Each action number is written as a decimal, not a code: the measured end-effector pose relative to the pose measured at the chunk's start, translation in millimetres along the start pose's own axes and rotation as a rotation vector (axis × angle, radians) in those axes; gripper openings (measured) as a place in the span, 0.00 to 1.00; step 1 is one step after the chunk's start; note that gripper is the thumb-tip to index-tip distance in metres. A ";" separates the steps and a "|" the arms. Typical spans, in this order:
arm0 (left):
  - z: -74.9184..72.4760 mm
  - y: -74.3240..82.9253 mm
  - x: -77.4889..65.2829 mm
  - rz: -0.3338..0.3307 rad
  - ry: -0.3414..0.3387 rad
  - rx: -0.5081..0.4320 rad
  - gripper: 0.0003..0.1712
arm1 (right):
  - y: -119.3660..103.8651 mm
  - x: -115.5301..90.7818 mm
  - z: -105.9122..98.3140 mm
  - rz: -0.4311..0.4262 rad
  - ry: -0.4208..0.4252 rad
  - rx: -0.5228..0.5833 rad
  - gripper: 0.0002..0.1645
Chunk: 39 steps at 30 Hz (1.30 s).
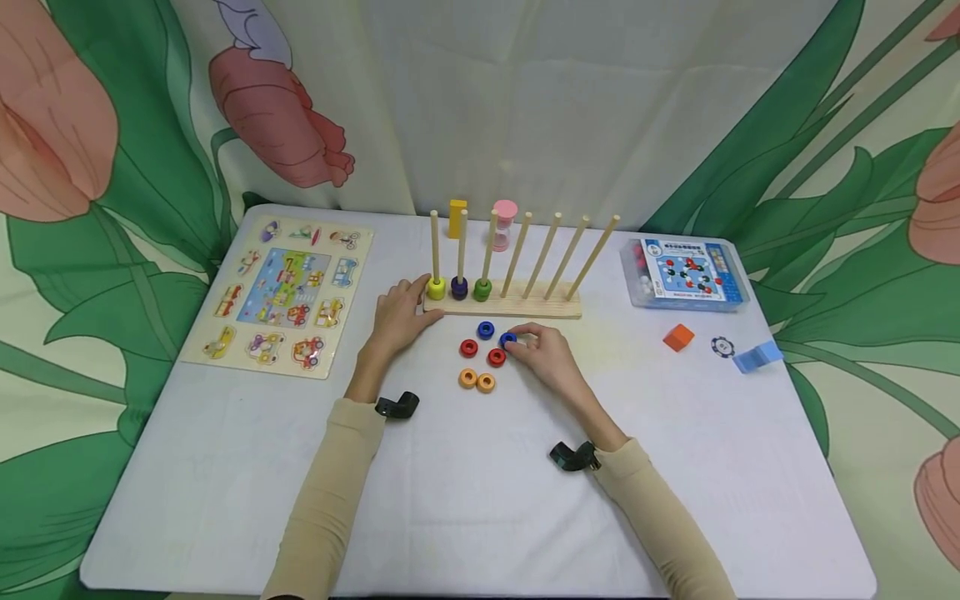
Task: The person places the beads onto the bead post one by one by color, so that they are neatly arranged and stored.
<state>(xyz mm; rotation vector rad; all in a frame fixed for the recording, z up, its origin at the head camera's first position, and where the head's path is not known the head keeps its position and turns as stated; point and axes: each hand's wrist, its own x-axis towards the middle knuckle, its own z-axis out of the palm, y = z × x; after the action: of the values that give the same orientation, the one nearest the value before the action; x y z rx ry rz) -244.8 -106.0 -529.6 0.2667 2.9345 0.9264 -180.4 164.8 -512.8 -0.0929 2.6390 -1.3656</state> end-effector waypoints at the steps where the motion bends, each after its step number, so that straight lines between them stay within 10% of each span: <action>1: 0.1 -0.2 0.0 0.000 0.000 0.000 0.44 | -3.5 0.3 -1.2 -0.010 0.020 0.007 0.20; 11: -0.3 -0.8 -1.1 0.011 0.007 0.006 0.44 | -100.1 6.7 -51.0 -0.416 0.437 0.113 0.22; 18: -1.1 -0.2 -0.9 0.010 0.003 0.014 0.44 | -136.4 25.8 -72.0 -0.452 0.549 0.051 0.23; 30: -3.2 1.5 -0.9 0.002 -0.008 0.009 0.44 | -130.8 35.3 -66.4 -0.361 0.530 -0.038 0.23; 39: -0.6 -0.1 0.5 -0.004 -0.007 0.014 0.44 | -88.1 19.9 -36.4 -0.352 0.448 0.122 0.20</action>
<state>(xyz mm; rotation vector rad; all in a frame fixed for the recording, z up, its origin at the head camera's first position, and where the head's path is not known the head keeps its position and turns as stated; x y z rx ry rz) -245.4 -106.3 -529.2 0.2643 2.9351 0.9023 -208.4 140.4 -422.7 -0.2767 2.9946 -1.8448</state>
